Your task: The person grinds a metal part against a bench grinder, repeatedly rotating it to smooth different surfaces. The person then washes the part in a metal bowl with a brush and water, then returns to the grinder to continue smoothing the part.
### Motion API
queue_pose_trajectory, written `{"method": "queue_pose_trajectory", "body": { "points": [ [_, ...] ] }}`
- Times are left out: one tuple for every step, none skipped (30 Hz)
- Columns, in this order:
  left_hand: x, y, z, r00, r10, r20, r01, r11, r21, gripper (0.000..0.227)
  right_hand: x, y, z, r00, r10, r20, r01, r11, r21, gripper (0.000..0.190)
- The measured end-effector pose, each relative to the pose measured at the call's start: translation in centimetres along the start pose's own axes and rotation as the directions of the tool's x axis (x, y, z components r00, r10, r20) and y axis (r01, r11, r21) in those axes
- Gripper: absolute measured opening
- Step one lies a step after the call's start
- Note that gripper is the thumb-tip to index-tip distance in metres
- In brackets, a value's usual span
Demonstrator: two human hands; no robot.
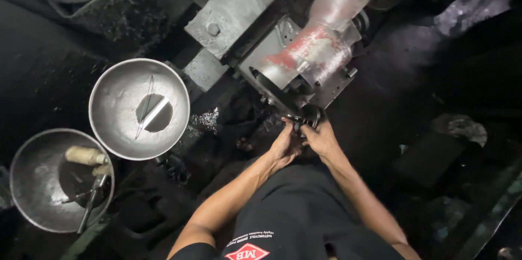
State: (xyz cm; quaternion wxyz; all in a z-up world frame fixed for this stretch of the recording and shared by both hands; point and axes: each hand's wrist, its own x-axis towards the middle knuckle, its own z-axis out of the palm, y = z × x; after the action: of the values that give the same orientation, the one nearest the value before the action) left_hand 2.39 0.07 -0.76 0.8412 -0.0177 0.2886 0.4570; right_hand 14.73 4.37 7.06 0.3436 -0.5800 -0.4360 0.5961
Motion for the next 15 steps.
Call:
{"method": "queue_pose_trajectory", "body": {
  "points": [
    [0.2, -0.1, 0.2, 0.999, -0.017, 0.043, 0.016, 1.0, 0.011, 0.056, -0.2, -0.4, -0.2, 0.996, 0.08, -0.023, -0.081, 0.996, -0.022, 0.047],
    [0.3, -0.4, 0.5, 0.996, -0.033, 0.086, 0.032, 0.999, 0.018, 0.057, -0.7, -0.9, -0.6, 0.986, 0.162, -0.047, -0.164, 0.985, -0.046, 0.046],
    [0.4, -0.6, 0.8, 0.99, -0.05, 0.129, 0.047, 0.999, 0.025, 0.059, -1.2, -1.6, -1.0, 0.968, 0.242, -0.071, -0.247, 0.967, -0.067, 0.045],
    [0.5, -0.9, 1.3, 0.988, -0.046, 0.146, 0.038, 0.998, 0.059, 0.057, -2.2, -2.3, -1.6, 0.997, 0.022, -0.08, -0.033, 0.991, -0.132, 0.049],
    [0.6, -1.0, 1.9, 0.986, -0.043, 0.164, 0.028, 0.995, 0.093, 0.055, -3.4, -2.9, -2.1, 0.978, -0.198, -0.072, 0.18, 0.963, -0.2, 0.053],
    [0.6, -0.9, 2.6, 0.982, -0.039, 0.185, 0.016, 0.992, 0.126, 0.055, -4.5, -3.7, -2.7, 0.911, -0.409, -0.046, 0.384, 0.884, -0.268, 0.058],
    [0.3, -0.7, 3.3, 0.962, -0.034, 0.272, 0.007, 0.995, 0.097, 0.056, -5.6, -4.3, -3.3, 0.857, -0.514, -0.037, 0.475, 0.815, -0.331, 0.064],
    [-0.3, -0.2, 4.0, 0.933, -0.025, 0.359, -0.001, 0.997, 0.071, 0.057, -6.7, -4.9, -3.8, 0.789, -0.614, -0.02, 0.558, 0.731, -0.392, 0.07],
    [-0.7, 0.4, 4.8, 0.897, -0.014, 0.443, -0.006, 0.999, 0.043, 0.059, -7.5, -5.4, -4.2, 0.712, -0.702, 0.006, 0.629, 0.634, -0.449, 0.077],
    [-1.1, 1.0, 5.4, 0.903, -0.052, 0.427, 0.011, 0.995, 0.097, 0.06, -7.8, -5.4, -4.5, 0.743, -0.669, -0.011, 0.621, 0.696, -0.361, 0.079],
    [-1.6, 1.6, 5.8, 0.909, -0.088, 0.408, 0.028, 0.988, 0.15, 0.061, -8.1, -5.2, -4.7, 0.773, -0.634, -0.024, 0.606, 0.749, -0.268, 0.081],
    [-2.0, 2.1, 6.1, 0.914, -0.12, 0.387, 0.042, 0.978, 0.203, 0.062, -7.9, -4.8, -4.8, 0.801, -0.598, -0.03, 0.585, 0.793, -0.171, 0.083],
    [-2.2, 2.4, 6.3, 0.925, -0.13, 0.357, 0.042, 0.969, 0.242, 0.061, -7.4, -4.3, -4.8, 0.881, -0.473, 0.0, 0.471, 0.877, -0.098, 0.081],
    [-2.5, 2.5, 6.3, 0.937, -0.132, 0.324, 0.039, 0.96, 0.277, 0.06, -6.5, -3.5, -4.7, 0.939, -0.339, 0.05, 0.341, 0.94, -0.029, 0.08],
    [-2.6, 2.6, 6.1, 0.947, -0.133, 0.291, 0.038, 0.949, 0.312, 0.06, -5.6, -2.6, -4.5, 0.973, -0.201, 0.111, 0.199, 0.98, 0.032, 0.079]
  ]
}}
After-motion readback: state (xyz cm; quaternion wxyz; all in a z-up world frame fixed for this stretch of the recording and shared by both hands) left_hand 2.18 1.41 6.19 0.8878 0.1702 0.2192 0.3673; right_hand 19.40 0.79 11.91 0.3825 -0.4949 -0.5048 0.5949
